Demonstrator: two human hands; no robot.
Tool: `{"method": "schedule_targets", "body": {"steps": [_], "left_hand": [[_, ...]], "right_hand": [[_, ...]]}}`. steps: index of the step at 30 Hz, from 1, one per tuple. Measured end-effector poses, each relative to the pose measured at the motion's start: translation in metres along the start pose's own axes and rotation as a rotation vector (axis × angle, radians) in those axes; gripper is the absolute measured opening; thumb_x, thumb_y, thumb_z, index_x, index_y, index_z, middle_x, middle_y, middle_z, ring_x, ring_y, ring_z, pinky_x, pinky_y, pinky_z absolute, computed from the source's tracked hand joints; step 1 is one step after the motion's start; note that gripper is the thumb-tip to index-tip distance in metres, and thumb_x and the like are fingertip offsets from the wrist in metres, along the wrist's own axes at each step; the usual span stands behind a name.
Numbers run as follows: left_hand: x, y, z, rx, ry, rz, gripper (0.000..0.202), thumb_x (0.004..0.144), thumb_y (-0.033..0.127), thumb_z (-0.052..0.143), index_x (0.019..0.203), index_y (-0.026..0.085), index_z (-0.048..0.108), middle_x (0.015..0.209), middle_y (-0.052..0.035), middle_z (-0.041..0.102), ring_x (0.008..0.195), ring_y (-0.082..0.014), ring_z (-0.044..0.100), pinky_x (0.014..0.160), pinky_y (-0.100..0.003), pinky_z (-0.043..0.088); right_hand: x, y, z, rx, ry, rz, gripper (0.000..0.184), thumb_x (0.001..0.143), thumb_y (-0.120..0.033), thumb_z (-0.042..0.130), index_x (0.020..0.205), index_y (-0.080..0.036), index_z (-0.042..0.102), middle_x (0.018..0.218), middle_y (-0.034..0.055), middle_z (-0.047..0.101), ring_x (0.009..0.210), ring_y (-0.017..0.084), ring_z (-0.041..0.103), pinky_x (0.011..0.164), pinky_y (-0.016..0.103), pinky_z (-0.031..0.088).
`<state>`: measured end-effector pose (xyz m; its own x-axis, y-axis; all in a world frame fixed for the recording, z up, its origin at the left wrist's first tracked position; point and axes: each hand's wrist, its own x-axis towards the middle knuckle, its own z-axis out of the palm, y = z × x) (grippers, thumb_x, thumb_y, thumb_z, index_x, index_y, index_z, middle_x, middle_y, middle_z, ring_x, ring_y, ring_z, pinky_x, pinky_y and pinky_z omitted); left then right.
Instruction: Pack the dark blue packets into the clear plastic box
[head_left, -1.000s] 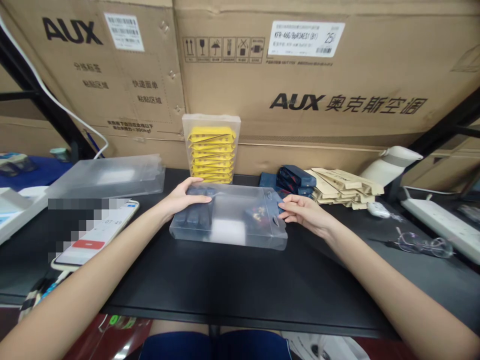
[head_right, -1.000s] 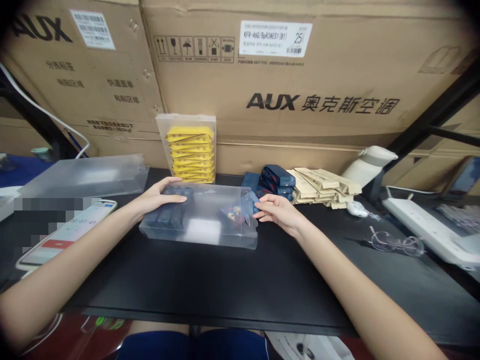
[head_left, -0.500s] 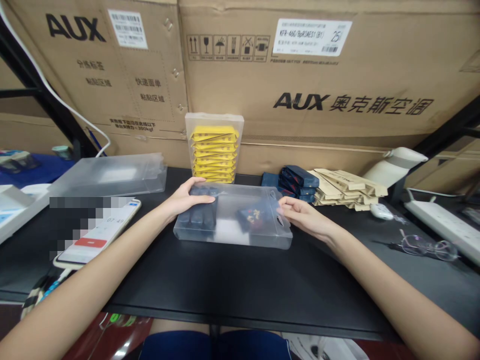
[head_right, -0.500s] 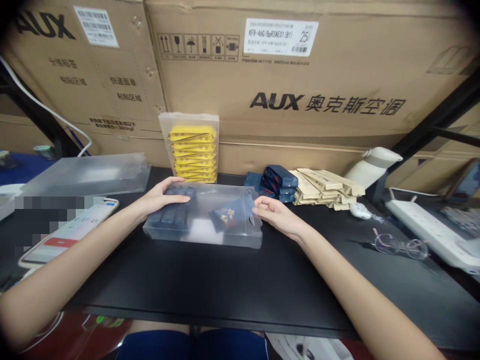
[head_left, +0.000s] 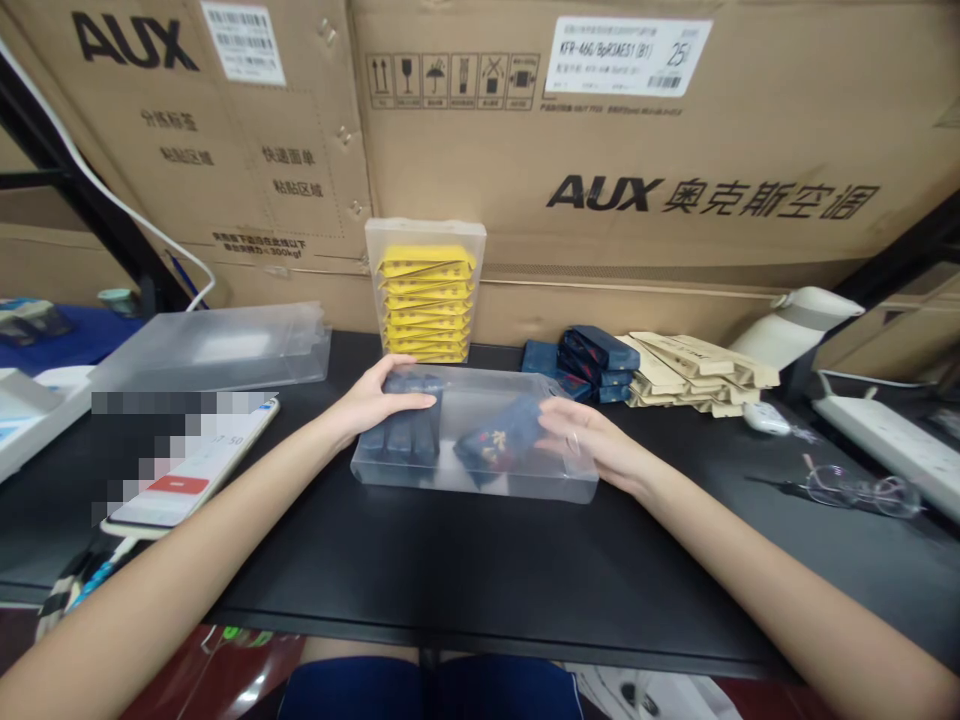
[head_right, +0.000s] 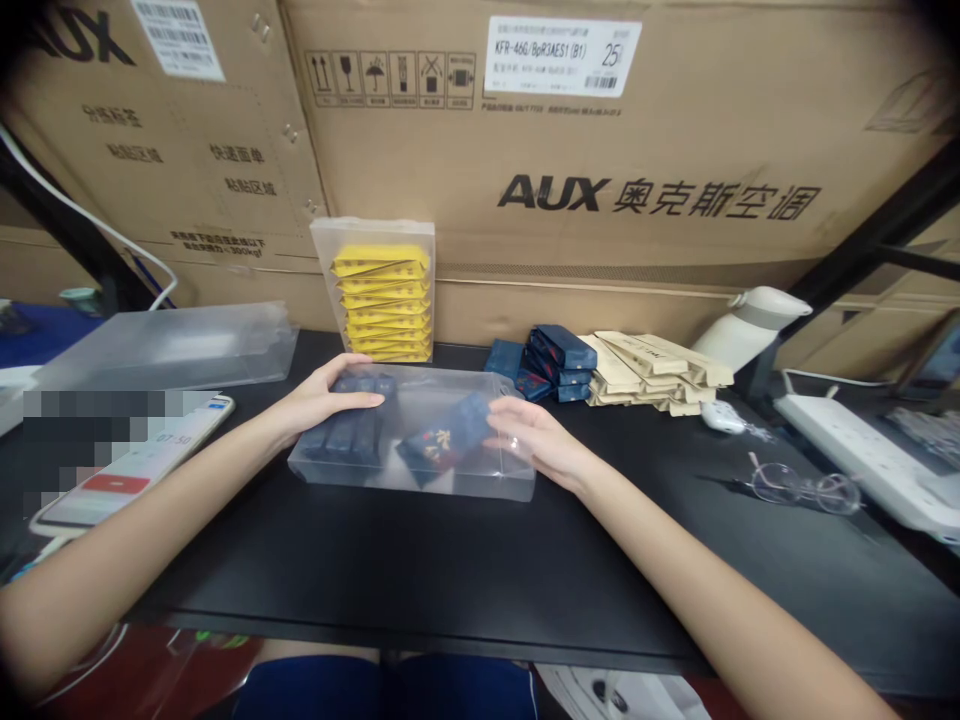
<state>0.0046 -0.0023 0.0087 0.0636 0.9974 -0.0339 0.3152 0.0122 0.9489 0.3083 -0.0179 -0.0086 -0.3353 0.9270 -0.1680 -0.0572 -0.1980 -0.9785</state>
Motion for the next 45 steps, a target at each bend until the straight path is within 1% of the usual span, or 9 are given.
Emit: {"method": "schedule_targets", "body": {"steps": [6, 17, 22, 26, 31, 36, 40, 42, 45], "left_hand": [[-0.001, 0.002, 0.004, 0.001, -0.010, -0.010, 0.072, 0.056, 0.044, 0.084, 0.119, 0.024, 0.056, 0.119, -0.0057, 0.062, 0.113, -0.0279, 0.059, 0.099, -0.041, 0.047], [-0.011, 0.005, 0.019, 0.053, -0.071, 0.063, 0.066, 0.058, 0.043, 0.082, 0.117, 0.024, 0.057, 0.113, -0.0037, 0.064, 0.111, -0.0268, 0.060, 0.097, -0.038, 0.047], [-0.020, 0.008, 0.033, 0.020, -0.148, 0.074, 0.064, 0.060, 0.040, 0.082, 0.116, 0.025, 0.055, 0.111, -0.0024, 0.065, 0.111, -0.0266, 0.060, 0.096, -0.037, 0.048], [-0.024, 0.009, 0.041, 0.009, -0.182, 0.101, 0.062, 0.061, 0.039, 0.081, 0.116, 0.026, 0.055, 0.110, -0.0013, 0.065, 0.110, -0.0261, 0.061, 0.097, -0.037, 0.047], [-0.024, 0.004, 0.041, 0.076, -0.135, 0.183, 0.064, 0.061, 0.042, 0.081, 0.118, 0.027, 0.056, 0.126, -0.0057, 0.058, 0.126, -0.0297, 0.051, 0.109, -0.044, 0.037], [-0.028, 0.009, 0.038, 0.247, -0.062, 0.460, 0.056, 0.067, 0.041, 0.079, 0.117, 0.027, 0.060, 0.151, -0.0072, 0.039, 0.144, -0.0300, 0.029, 0.117, -0.044, 0.025], [-0.031, 0.016, 0.037, 0.221, -0.228, 0.613, 0.029, 0.076, 0.035, 0.072, 0.102, 0.024, 0.067, 0.113, -0.0052, 0.073, 0.121, -0.0258, 0.059, 0.118, -0.047, 0.021], [-0.031, 0.018, 0.037, 0.213, -0.289, 0.632, 0.018, 0.078, 0.036, 0.071, 0.093, 0.025, 0.070, 0.092, -0.0016, 0.078, 0.110, -0.0242, 0.067, 0.118, -0.048, 0.019], [-0.029, 0.019, 0.036, 0.242, -0.328, 0.599, 0.015, 0.081, 0.038, 0.068, 0.089, 0.026, 0.072, 0.094, -0.0006, 0.078, 0.113, -0.0243, 0.066, 0.117, -0.046, 0.022]], "right_hand": [[0.000, 0.002, -0.003, -0.133, -0.029, -0.022, 0.034, 0.068, -0.037, 0.080, 0.092, -0.020, 0.066, 0.081, -0.0003, 0.068, 0.069, 0.012, 0.064, 0.057, 0.021, 0.051], [-0.010, 0.001, 0.021, -0.468, -0.117, -0.179, 0.028, 0.081, -0.047, 0.066, 0.083, -0.021, 0.057, 0.074, -0.0015, 0.061, 0.057, 0.011, 0.055, 0.046, 0.022, 0.048], [-0.018, 0.005, 0.036, -0.717, -0.028, -0.393, 0.019, 0.084, -0.038, 0.066, 0.091, -0.021, 0.065, 0.091, 0.0033, 0.068, 0.083, 0.018, 0.064, 0.076, 0.033, 0.055], [-0.021, 0.011, 0.041, -0.850, -0.033, -0.497, 0.047, 0.084, -0.036, 0.068, 0.129, -0.027, 0.057, 0.126, 0.0070, 0.065, 0.112, 0.025, 0.062, 0.098, 0.044, 0.049], [-0.024, 0.014, 0.038, -0.948, -0.078, -0.564, 0.054, 0.081, -0.042, 0.070, 0.132, -0.028, 0.055, 0.127, 0.0074, 0.064, 0.113, 0.026, 0.063, 0.098, 0.046, 0.050], [-0.024, 0.014, 0.034, -1.000, -0.125, -0.596, 0.065, 0.080, -0.043, 0.072, 0.139, -0.030, 0.049, 0.136, 0.0074, 0.058, 0.122, 0.027, 0.057, 0.104, 0.047, 0.046], [-0.022, 0.016, 0.033, -1.020, -0.202, -0.621, 0.070, 0.084, -0.041, 0.068, 0.146, -0.028, 0.040, 0.143, 0.0092, 0.052, 0.127, 0.028, 0.053, 0.106, 0.047, 0.044], [-0.020, 0.018, 0.033, -1.026, -0.214, -0.615, 0.071, 0.084, -0.041, 0.067, 0.148, -0.028, 0.038, 0.145, 0.0103, 0.050, 0.128, 0.028, 0.052, 0.105, 0.048, 0.044], [-0.020, 0.020, 0.032, -1.045, -0.204, -0.609, 0.069, 0.085, -0.042, 0.065, 0.147, -0.026, 0.039, 0.144, 0.0115, 0.051, 0.128, 0.029, 0.052, 0.106, 0.049, 0.043]]}}
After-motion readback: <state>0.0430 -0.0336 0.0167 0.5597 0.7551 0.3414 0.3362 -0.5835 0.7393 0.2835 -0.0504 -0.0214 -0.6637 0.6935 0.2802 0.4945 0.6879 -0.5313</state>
